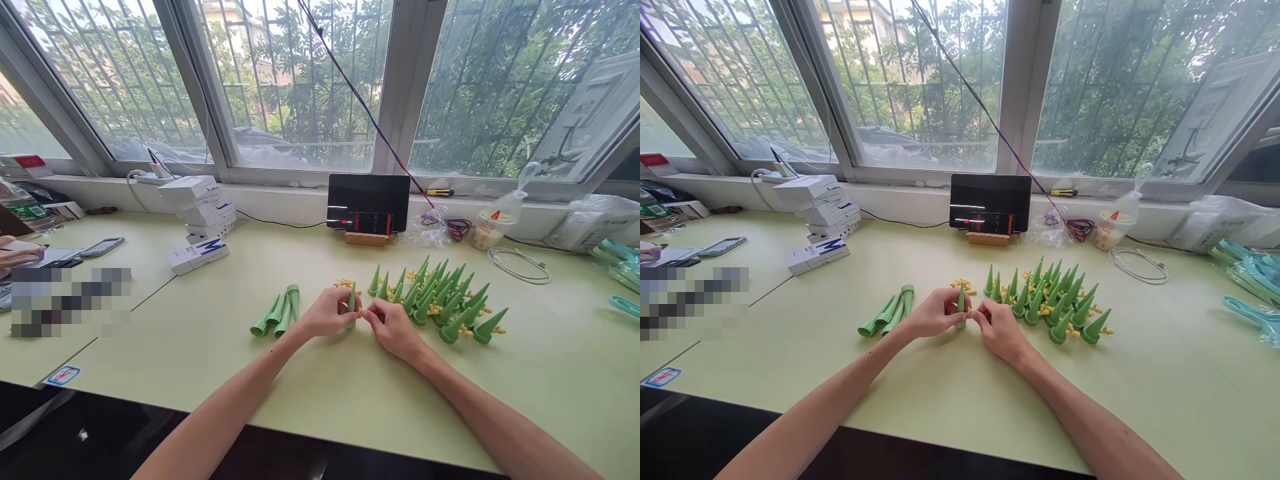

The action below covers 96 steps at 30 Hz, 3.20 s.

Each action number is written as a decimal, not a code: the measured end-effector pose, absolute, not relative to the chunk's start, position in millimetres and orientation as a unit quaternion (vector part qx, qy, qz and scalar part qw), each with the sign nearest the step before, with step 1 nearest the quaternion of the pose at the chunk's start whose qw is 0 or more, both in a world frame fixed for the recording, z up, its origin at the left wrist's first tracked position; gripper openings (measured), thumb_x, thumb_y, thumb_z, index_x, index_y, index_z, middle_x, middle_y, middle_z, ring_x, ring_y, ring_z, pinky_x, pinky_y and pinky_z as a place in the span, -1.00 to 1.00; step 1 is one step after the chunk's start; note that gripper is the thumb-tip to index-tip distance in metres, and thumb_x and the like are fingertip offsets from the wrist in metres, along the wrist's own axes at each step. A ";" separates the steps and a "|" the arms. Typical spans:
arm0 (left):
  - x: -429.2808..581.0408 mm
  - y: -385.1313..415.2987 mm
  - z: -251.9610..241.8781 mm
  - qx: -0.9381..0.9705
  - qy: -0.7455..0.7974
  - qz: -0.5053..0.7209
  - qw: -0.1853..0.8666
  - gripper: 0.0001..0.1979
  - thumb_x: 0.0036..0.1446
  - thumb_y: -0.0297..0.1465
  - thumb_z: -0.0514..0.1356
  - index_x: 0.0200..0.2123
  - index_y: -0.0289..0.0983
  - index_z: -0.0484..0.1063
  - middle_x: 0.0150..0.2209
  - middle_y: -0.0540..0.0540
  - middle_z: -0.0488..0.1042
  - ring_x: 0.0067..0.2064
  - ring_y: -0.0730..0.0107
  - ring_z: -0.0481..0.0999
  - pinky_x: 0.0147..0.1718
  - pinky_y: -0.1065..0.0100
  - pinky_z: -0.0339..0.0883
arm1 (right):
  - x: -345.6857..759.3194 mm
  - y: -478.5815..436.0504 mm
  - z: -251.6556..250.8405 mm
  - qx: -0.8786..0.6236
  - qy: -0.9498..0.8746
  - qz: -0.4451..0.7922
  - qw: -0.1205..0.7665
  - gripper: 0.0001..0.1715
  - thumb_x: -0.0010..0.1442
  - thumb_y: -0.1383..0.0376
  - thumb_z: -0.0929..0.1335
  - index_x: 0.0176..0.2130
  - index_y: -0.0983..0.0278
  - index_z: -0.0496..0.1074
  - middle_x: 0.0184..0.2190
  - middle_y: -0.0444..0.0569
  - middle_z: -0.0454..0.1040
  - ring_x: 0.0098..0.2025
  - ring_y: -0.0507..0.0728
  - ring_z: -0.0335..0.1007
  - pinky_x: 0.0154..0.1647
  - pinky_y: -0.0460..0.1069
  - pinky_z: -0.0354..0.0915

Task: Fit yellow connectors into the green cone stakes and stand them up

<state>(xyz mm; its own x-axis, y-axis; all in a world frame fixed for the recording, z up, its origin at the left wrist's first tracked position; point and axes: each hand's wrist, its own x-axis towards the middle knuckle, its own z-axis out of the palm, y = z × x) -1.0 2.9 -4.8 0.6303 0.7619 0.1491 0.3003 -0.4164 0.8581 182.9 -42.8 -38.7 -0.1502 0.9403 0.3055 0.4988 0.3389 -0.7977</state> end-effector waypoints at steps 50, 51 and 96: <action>-4.3 7.9 3.2 0.697 0.351 0.275 0.562 -0.62 -0.04 -0.15 0.36 -0.25 -0.30 0.46 -0.48 0.02 0.33 -0.50 0.55 0.25 -0.58 0.48 0.04 | 177.7 -47.5 -31.0 -0.480 -0.709 0.283 0.432 -0.70 0.34 0.15 0.23 -0.35 0.26 0.34 -0.56 -0.19 0.20 -0.53 0.02 0.01 -0.50 -0.06 0.00; -4.3 7.8 3.2 0.697 0.350 0.277 0.561 -0.62 -0.04 -0.15 0.36 -0.27 -0.31 0.45 -0.49 0.02 0.33 -0.50 0.55 0.26 -0.57 0.48 0.05 | 177.6 -47.6 -30.9 -0.480 -0.709 0.283 0.432 -0.70 0.34 0.16 0.23 -0.36 0.26 0.33 -0.56 -0.19 0.20 -0.52 0.02 0.01 -0.49 -0.06 0.00; -1.1 4.9 0.1 0.710 0.298 0.296 0.565 -0.69 0.01 -0.23 0.35 -0.32 -0.35 0.41 -0.46 0.01 0.34 -0.44 0.53 0.32 -0.45 0.45 0.21 | 178.9 -47.3 -29.5 -0.484 -0.718 0.275 0.418 -0.62 0.32 0.18 0.20 -0.51 0.25 0.18 -0.59 -0.20 0.10 -0.52 0.01 -0.04 -0.49 -0.06 -0.07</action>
<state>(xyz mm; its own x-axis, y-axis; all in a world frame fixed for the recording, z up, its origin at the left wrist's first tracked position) -1.1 4.9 0.1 0.6470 0.7579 0.0832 0.0896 -0.1840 0.9788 178.9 -47.3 -29.5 -0.1818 0.9249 0.3339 0.4654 0.3800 -0.7994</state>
